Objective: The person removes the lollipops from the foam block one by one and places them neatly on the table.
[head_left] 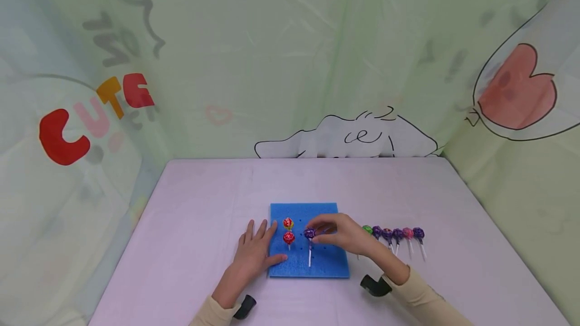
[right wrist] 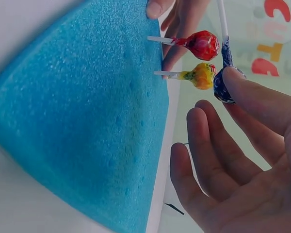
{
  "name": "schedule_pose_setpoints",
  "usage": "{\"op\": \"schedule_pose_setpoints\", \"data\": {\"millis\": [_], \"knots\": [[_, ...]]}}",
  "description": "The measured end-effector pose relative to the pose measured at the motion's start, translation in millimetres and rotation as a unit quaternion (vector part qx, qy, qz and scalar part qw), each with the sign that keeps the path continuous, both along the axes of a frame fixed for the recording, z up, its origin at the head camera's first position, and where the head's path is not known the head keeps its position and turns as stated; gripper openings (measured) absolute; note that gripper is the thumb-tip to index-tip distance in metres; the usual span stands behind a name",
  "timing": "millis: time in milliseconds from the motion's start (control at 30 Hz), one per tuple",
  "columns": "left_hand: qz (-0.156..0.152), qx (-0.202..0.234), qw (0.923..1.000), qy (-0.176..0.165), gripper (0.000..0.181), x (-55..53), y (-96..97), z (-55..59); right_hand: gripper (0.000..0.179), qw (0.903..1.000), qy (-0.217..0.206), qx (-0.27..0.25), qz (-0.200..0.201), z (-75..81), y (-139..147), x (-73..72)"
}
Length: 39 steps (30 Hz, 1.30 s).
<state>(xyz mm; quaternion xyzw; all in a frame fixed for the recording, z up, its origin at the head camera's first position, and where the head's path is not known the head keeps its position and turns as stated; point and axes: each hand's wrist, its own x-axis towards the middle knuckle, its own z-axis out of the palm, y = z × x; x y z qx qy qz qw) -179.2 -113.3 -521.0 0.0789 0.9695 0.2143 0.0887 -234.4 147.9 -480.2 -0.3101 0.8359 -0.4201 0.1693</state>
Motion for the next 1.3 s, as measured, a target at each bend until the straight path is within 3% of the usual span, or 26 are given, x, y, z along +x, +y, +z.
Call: {"op": "schedule_pose_setpoints", "data": {"millis": [433, 867, 1300], "knots": [[0.002, 0.008, 1.0000, 0.000, 0.088, 0.8, 0.2, 1.3, 0.029, 0.9997, 0.019, 0.015, -0.004, 6.1, 13, 0.4], [-0.004, 0.019, 0.9998, 0.001, 0.087, 3.2, 0.0, 7.0, 0.029, 0.9998, 0.015, 0.011, -0.011, 2.0, 41, -7.4], [-0.007, 0.019, 0.9998, 0.006, 0.088, 1.3, -0.6, 3.0, 0.030, 0.9989, 0.020, 0.035, -0.024, 6.3, 71, -10.7]]}}
